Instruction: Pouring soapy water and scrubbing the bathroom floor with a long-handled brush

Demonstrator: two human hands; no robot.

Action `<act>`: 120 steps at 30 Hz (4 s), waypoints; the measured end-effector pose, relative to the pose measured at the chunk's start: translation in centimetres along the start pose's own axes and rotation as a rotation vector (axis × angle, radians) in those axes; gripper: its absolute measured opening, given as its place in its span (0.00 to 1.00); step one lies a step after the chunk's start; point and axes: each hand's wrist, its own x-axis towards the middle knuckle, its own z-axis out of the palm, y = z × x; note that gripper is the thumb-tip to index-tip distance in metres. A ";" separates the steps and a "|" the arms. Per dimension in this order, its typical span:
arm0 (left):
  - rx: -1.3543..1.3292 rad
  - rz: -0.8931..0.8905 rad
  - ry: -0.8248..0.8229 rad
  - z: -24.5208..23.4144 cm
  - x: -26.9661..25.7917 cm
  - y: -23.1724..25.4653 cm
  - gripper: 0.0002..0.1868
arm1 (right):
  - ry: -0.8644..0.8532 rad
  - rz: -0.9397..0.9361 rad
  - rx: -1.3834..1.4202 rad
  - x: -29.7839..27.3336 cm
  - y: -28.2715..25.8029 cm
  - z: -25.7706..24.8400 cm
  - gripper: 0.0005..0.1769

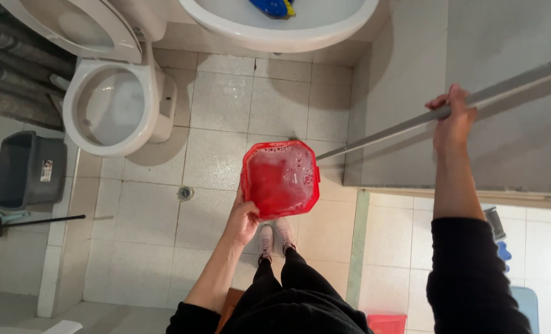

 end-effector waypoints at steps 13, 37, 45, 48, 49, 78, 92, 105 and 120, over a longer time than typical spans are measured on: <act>-0.004 0.057 0.075 -1.8 2.1 -0.1 0.49 | -0.312 0.706 -0.060 -12.6 21.9 -2.9 0.30; 0.620 -0.297 0.105 -20.2 14.7 10.4 0.35 | 0.104 0.953 0.173 -30.7 27.5 21.6 0.45; 1.013 -0.165 0.038 -25.1 18.2 11.2 0.18 | 0.334 1.054 0.232 -29.8 31.0 31.1 0.37; 1.091 -0.188 0.060 -26.3 19.3 10.5 0.17 | 0.353 1.000 0.270 -29.2 36.0 30.2 0.42; 1.094 -0.201 0.060 -25.7 18.9 11.1 0.17 | 0.364 1.006 0.268 -29.2 36.6 30.2 0.42; 1.173 -0.309 -0.226 -32.7 18.6 13.1 0.31 | 0.840 0.961 0.411 -51.1 47.1 21.5 0.35; 1.134 -0.659 -0.306 -35.7 13.3 15.1 0.32 | 1.065 0.586 0.797 -57.7 32.4 30.8 0.39; 1.101 -1.030 -0.490 -34.3 9.0 13.6 0.29 | 1.412 0.589 0.997 -65.6 33.0 24.1 0.39; 1.304 -0.371 -0.650 -25.6 9.7 19.4 0.27 | 0.791 0.560 0.632 -59.0 22.9 31.4 0.32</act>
